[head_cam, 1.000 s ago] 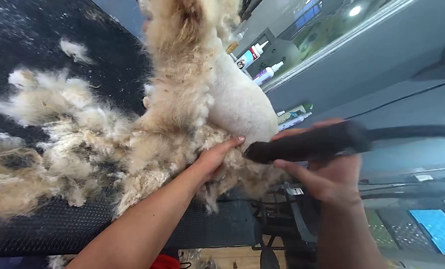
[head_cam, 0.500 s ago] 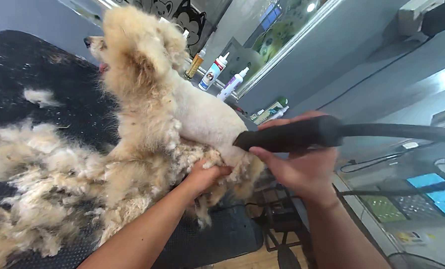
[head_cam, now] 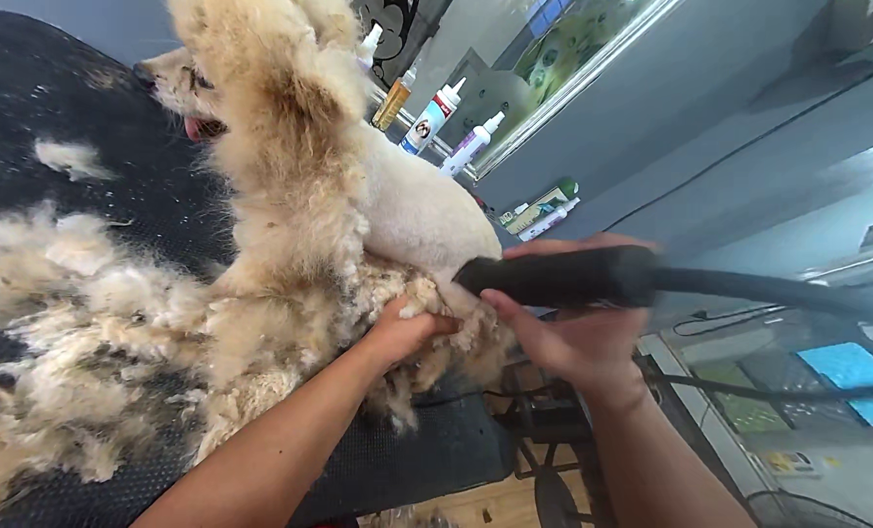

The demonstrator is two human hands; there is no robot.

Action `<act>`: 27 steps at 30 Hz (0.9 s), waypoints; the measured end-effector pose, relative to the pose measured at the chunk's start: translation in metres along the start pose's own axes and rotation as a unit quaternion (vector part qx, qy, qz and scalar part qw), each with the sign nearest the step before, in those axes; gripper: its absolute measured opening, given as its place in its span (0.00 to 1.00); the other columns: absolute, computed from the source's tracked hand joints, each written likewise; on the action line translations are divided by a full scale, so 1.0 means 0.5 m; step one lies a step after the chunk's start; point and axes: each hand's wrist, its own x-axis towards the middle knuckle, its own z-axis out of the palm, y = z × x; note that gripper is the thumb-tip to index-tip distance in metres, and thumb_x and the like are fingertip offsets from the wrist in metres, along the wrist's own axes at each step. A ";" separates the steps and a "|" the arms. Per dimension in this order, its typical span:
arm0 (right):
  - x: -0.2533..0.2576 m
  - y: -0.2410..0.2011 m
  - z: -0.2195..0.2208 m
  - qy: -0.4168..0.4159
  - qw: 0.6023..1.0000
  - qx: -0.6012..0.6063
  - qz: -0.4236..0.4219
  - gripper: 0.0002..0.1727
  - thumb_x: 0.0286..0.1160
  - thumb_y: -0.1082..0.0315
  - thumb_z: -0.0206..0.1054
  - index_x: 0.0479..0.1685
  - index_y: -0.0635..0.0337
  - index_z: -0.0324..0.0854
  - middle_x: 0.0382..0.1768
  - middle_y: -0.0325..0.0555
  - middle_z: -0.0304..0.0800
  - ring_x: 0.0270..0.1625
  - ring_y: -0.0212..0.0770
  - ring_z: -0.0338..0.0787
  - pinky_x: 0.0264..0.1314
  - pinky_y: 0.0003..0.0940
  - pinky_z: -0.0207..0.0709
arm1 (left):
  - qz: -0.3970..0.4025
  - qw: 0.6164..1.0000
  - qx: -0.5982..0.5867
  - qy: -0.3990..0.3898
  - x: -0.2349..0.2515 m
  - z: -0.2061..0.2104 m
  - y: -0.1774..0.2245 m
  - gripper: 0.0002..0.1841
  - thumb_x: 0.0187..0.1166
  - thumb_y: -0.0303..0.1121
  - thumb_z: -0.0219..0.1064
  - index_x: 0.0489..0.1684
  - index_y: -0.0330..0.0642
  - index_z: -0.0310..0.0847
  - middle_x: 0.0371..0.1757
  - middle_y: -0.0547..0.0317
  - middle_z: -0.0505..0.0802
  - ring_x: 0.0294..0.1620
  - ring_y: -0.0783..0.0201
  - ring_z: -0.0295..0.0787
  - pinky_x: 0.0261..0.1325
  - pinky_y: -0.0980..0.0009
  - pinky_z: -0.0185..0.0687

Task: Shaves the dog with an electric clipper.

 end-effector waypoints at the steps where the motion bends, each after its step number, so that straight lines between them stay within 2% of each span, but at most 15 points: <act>1: -0.008 -0.001 0.011 -0.032 0.999 -0.025 0.032 0.39 0.53 0.66 0.88 0.66 0.59 0.70 0.52 0.45 0.93 0.55 0.44 0.94 0.59 0.48 0.92 | 0.003 1.000 -0.004 0.004 0.001 0.000 0.003 0.17 0.61 0.29 0.84 0.48 0.40 0.90 0.45 0.54 0.97 0.48 0.60 0.95 0.56 0.58 0.92; 3: -0.013 -0.005 0.025 -0.093 0.991 -0.055 0.077 0.34 0.55 0.61 0.87 0.62 0.58 0.75 0.51 0.40 0.93 0.54 0.37 0.94 0.58 0.43 0.92 | -0.011 0.999 0.032 0.019 0.004 -0.003 0.007 0.16 0.61 0.29 0.83 0.47 0.42 0.89 0.43 0.56 0.96 0.46 0.62 0.94 0.54 0.58 0.91; 4: -0.008 -0.008 0.023 -0.106 0.990 -0.053 0.080 0.34 0.55 0.60 0.87 0.61 0.57 0.74 0.51 0.39 0.93 0.54 0.36 0.94 0.59 0.42 0.92 | -0.017 0.999 0.047 0.019 0.006 -0.005 0.006 0.15 0.62 0.30 0.83 0.47 0.43 0.89 0.44 0.56 0.96 0.46 0.62 0.94 0.54 0.58 0.91; 7: 0.014 -0.017 0.000 -0.033 0.999 0.016 0.031 0.38 0.52 0.67 0.89 0.64 0.59 0.71 0.52 0.47 0.94 0.54 0.48 0.96 0.59 0.51 0.93 | -0.014 0.999 0.043 0.007 0.006 -0.011 0.001 0.17 0.61 0.32 0.84 0.47 0.42 0.90 0.44 0.56 0.97 0.47 0.62 0.94 0.55 0.58 0.91; 9: 0.014 -0.012 0.003 0.017 0.999 0.027 -0.011 0.40 0.49 0.72 0.89 0.63 0.57 0.68 0.52 0.48 0.94 0.53 0.51 0.96 0.57 0.52 0.93 | -0.017 0.999 0.026 0.008 0.001 -0.014 0.004 0.20 0.59 0.33 0.85 0.49 0.41 0.89 0.46 0.55 0.97 0.49 0.61 0.95 0.56 0.57 0.92; 11: -0.014 -0.001 0.026 0.015 1.000 0.004 -0.002 0.40 0.50 0.69 0.89 0.65 0.57 0.68 0.52 0.47 0.92 0.52 0.48 0.95 0.55 0.49 0.94 | -0.011 1.000 0.005 0.008 -0.003 -0.015 0.006 0.22 0.57 0.31 0.86 0.51 0.41 0.88 0.46 0.54 0.97 0.48 0.60 0.95 0.55 0.58 0.92; 13: -0.037 0.003 0.049 -0.026 0.998 -0.023 0.045 0.37 0.53 0.63 0.89 0.64 0.56 0.73 0.51 0.44 0.93 0.52 0.42 0.94 0.55 0.45 0.93 | -0.001 1.000 -0.018 0.010 -0.005 -0.015 0.012 0.20 0.55 0.26 0.84 0.47 0.39 0.88 0.43 0.52 0.96 0.44 0.60 0.94 0.51 0.59 0.91; 15: -0.020 -0.009 0.045 -0.077 0.991 -0.050 0.099 0.35 0.54 0.59 0.87 0.61 0.56 0.74 0.49 0.39 0.94 0.51 0.37 0.94 0.55 0.42 0.93 | -0.019 0.998 -0.059 -0.007 -0.006 -0.019 0.014 0.15 0.58 0.23 0.80 0.44 0.36 0.88 0.42 0.51 0.95 0.44 0.60 0.93 0.50 0.59 0.90; 16: -0.005 -0.017 0.035 -0.083 0.989 -0.053 0.113 0.35 0.54 0.58 0.88 0.61 0.58 0.75 0.49 0.39 0.95 0.51 0.36 0.95 0.55 0.42 0.94 | -0.035 0.996 -0.075 -0.023 -0.009 -0.022 0.013 0.12 0.62 0.25 0.76 0.43 0.35 0.88 0.42 0.52 0.95 0.45 0.61 0.92 0.52 0.60 0.88; 18: 0.014 -0.026 0.013 -0.046 0.995 -0.021 0.088 0.36 0.53 0.61 0.89 0.61 0.61 0.75 0.49 0.43 0.96 0.52 0.42 0.97 0.57 0.47 0.95 | -0.035 0.994 -0.097 -0.043 -0.012 -0.024 0.015 0.10 0.64 0.27 0.69 0.41 0.37 0.85 0.40 0.56 0.93 0.43 0.65 0.90 0.49 0.63 0.87; 21: 0.021 -0.021 0.011 0.014 1.000 0.022 -0.011 0.39 0.50 0.70 0.89 0.63 0.59 0.69 0.51 0.49 0.94 0.52 0.51 0.96 0.57 0.52 0.94 | -0.026 0.991 -0.122 -0.045 -0.018 -0.026 0.015 0.11 0.62 0.22 0.68 0.43 0.35 0.84 0.41 0.55 0.93 0.45 0.64 0.90 0.51 0.63 0.86; 23: 0.002 -0.012 0.030 0.000 0.999 -0.036 -0.014 0.37 0.51 0.65 0.89 0.63 0.60 0.73 0.51 0.48 0.93 0.52 0.47 0.95 0.58 0.49 0.92 | -0.007 0.990 -0.137 -0.040 -0.020 -0.026 0.013 0.09 0.60 0.24 0.66 0.37 0.38 0.84 0.39 0.56 0.93 0.43 0.65 0.90 0.49 0.63 0.86; 25: -0.018 -0.011 0.053 -0.059 0.992 -0.109 0.038 0.34 0.55 0.56 0.87 0.60 0.60 0.77 0.49 0.45 0.93 0.52 0.40 0.94 0.58 0.47 0.91 | 0.031 0.984 -0.175 -0.020 -0.019 -0.023 0.017 0.04 0.59 0.30 0.60 0.22 0.45 0.81 0.30 0.60 0.92 0.35 0.67 0.89 0.39 0.64 0.86; 26: -0.020 -0.014 0.059 -0.093 0.985 -0.125 0.067 0.32 0.56 0.53 0.86 0.58 0.58 0.79 0.49 0.42 0.93 0.53 0.37 0.93 0.57 0.45 0.91 | 0.050 0.977 -0.205 -0.014 -0.014 -0.022 0.019 0.06 0.61 0.32 0.58 0.19 0.47 0.79 0.27 0.60 0.91 0.31 0.67 0.89 0.35 0.64 0.85; 27: -0.014 -0.019 0.058 -0.119 0.980 -0.129 0.089 0.31 0.56 0.51 0.85 0.57 0.55 0.80 0.49 0.38 0.94 0.53 0.34 0.93 0.56 0.43 0.92 | 0.062 0.971 -0.231 -0.015 -0.009 -0.022 0.019 0.09 0.67 0.35 0.57 0.22 0.47 0.80 0.27 0.59 0.91 0.30 0.65 0.89 0.34 0.64 0.86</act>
